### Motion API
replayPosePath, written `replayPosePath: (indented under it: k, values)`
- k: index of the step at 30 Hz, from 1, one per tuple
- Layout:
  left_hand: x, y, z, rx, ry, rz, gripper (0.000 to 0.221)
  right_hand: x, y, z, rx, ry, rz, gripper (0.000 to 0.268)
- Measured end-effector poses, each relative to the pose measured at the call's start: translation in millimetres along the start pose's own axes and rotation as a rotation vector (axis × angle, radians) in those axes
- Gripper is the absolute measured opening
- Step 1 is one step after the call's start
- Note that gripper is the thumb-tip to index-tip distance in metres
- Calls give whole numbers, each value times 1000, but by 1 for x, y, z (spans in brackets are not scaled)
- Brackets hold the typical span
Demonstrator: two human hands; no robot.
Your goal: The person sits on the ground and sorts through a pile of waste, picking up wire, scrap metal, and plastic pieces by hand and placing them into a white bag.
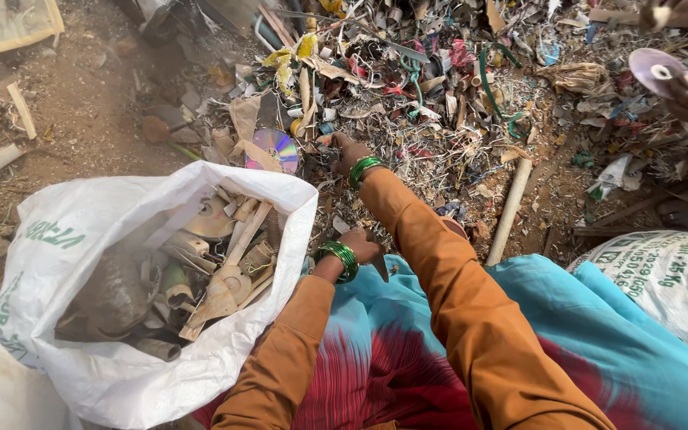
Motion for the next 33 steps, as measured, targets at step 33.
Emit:
replayPosePath:
  k: [33]
  values:
    - [28, -27, 62, 141, 299, 104, 33, 65, -22, 108, -577, 64, -99, 37]
Point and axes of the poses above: each hand's wrist, its own x-axis away from the middle knuckle, its own y-axis out of the palm, z = x × y, the point moved 10 cm from there along -x, towards the middle knuckle, and after that the axes turned 14 degrees about x, right-handed, at the moved point
